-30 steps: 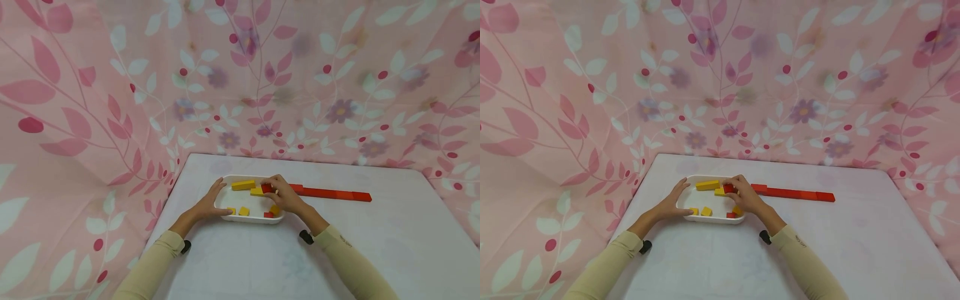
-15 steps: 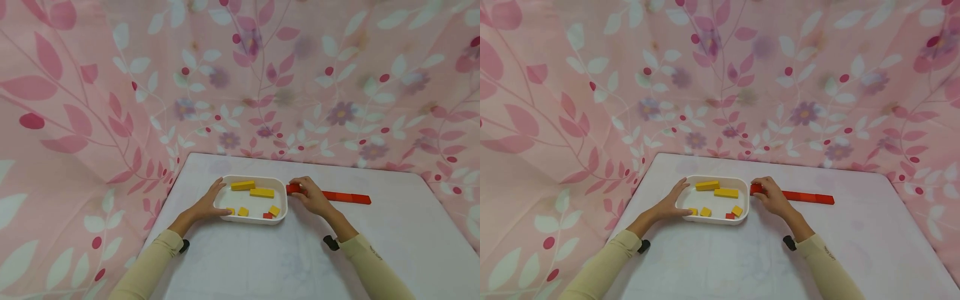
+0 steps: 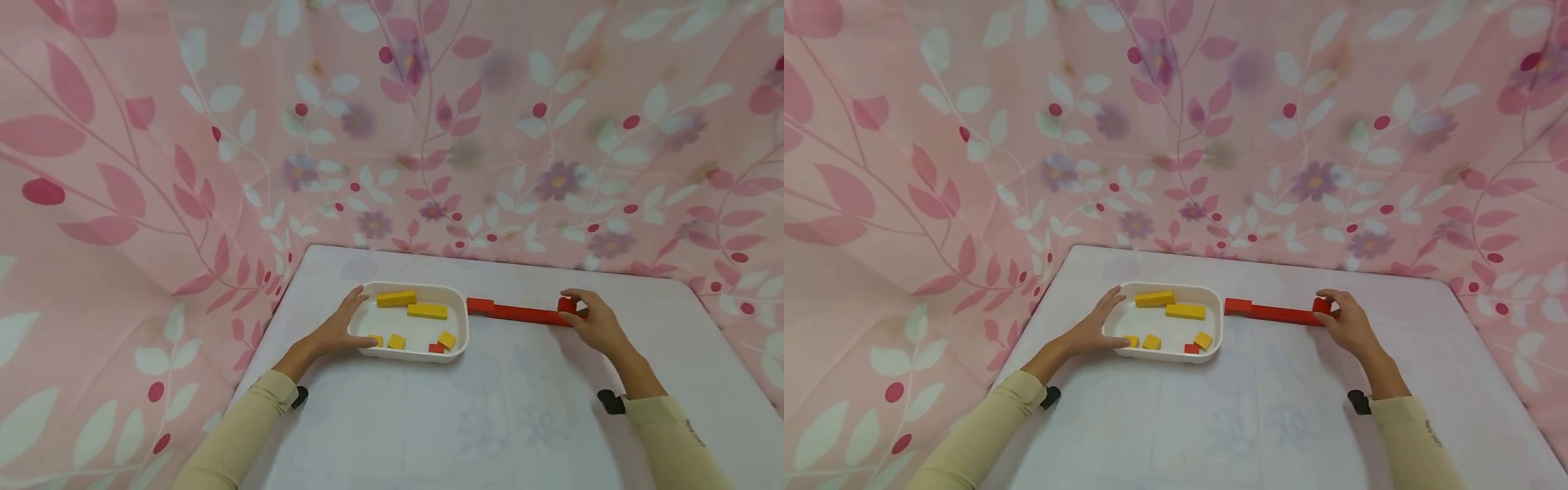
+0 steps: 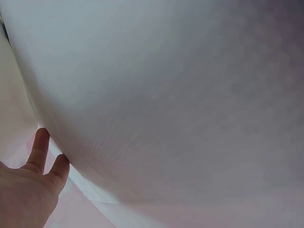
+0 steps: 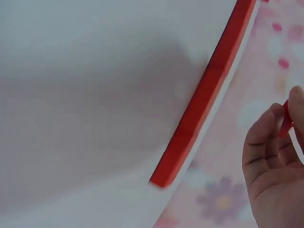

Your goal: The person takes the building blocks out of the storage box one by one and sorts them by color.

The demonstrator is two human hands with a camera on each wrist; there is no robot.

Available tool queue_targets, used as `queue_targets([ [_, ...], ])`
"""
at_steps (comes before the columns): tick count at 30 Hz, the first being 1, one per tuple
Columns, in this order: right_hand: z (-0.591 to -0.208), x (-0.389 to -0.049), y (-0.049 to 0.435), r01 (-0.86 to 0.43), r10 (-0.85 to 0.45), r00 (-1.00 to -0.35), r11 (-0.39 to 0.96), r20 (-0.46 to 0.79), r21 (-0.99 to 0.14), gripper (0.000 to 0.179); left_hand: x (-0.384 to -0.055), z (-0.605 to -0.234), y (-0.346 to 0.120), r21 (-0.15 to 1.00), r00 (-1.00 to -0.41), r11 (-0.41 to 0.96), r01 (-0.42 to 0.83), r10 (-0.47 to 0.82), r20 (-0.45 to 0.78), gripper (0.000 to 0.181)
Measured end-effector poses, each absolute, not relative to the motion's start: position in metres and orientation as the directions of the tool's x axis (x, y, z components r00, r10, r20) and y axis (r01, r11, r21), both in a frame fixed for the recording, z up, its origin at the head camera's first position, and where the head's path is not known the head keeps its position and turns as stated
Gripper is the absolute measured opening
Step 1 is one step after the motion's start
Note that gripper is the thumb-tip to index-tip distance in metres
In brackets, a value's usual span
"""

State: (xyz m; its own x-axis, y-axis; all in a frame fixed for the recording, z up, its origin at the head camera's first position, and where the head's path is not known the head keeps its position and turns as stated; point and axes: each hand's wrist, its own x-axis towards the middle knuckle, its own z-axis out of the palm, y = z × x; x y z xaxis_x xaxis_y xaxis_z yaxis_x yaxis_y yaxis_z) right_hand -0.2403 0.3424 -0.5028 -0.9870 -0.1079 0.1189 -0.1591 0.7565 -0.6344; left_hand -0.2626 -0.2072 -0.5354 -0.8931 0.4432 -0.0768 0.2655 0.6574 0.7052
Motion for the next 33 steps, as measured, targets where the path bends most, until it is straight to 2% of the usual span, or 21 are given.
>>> queue_targets([
  [5,-0.497,-0.236,0.378,-0.053,-0.040,-0.999,0.783,0.035,-0.620,0.046,-0.265,-0.535,-0.208,0.711,-0.895,0.656,0.254,0.438,-0.084,0.108],
  [10,-0.500,-0.235,0.404,-0.015,-0.032,-0.999,0.807,-0.019,-0.590,0.048,-0.263,-0.535,-0.207,0.719,-0.892,0.647,0.255,0.445,-0.084,0.109],
  [15,-0.508,-0.234,0.423,0.004,-0.009,-1.000,0.826,-0.021,-0.564,0.048,-0.263,-0.536,-0.207,0.701,-0.890,0.663,0.264,0.448,-0.089,0.110],
  [19,-0.516,-0.234,0.433,0.007,-0.011,-0.999,0.847,-0.030,-0.532,0.047,-0.263,-0.535,-0.207,0.698,-0.892,0.668,0.257,0.442,-0.096,0.110],
  [33,-0.535,-0.240,0.444,0.121,0.023,-0.978,0.872,-0.206,-0.475,0.049,-0.262,-0.531,-0.206,0.713,-0.896,0.659,0.240,0.433,-0.099,0.111],
])
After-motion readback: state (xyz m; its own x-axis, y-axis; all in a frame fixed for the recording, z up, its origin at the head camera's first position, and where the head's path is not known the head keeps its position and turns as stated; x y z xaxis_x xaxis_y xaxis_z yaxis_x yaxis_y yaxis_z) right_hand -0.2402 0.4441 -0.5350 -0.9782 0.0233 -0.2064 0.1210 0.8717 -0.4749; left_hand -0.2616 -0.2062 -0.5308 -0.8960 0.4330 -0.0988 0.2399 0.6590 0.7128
